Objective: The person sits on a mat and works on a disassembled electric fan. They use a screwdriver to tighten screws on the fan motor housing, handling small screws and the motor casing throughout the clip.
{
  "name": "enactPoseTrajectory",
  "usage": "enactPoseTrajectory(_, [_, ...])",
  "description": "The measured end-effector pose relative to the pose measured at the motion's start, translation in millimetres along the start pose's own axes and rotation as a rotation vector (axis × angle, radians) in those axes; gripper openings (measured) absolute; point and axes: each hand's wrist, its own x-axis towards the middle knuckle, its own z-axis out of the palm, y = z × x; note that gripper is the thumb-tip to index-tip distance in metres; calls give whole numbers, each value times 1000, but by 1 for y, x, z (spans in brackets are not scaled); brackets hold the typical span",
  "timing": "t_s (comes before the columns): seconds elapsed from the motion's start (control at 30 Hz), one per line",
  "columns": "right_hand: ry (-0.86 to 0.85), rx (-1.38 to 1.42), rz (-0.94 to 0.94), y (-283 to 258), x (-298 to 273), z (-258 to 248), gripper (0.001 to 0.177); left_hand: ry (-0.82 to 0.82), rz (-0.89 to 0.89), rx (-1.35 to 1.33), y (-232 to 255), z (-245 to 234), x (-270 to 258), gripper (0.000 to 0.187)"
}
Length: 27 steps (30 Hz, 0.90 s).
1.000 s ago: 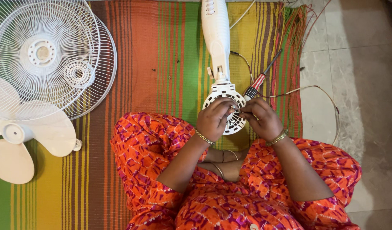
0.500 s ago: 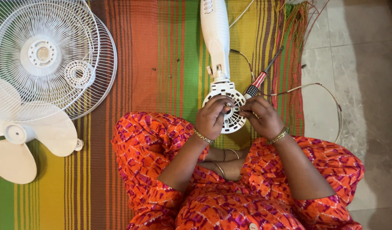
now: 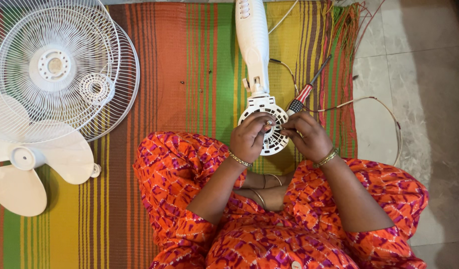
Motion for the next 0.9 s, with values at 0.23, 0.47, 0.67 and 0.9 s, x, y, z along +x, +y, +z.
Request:
enactPoseTrajectory(0.23, [4,7,6,1,0,0,16,13,18,-61,6,-2,2,13])
enactPoseTrajectory(0.47, [28,16,-9,2,0,-1,17,1,-48,-129,18,-3,8,15])
enactPoseTrajectory(0.67, [23,3,-12,2,2,-3,18,130,-176,-105,33,11,8,8])
enactPoseTrajectory(0.9, [16,15,2,0,4,-2,16,197,-191,-147,29,17,7,8])
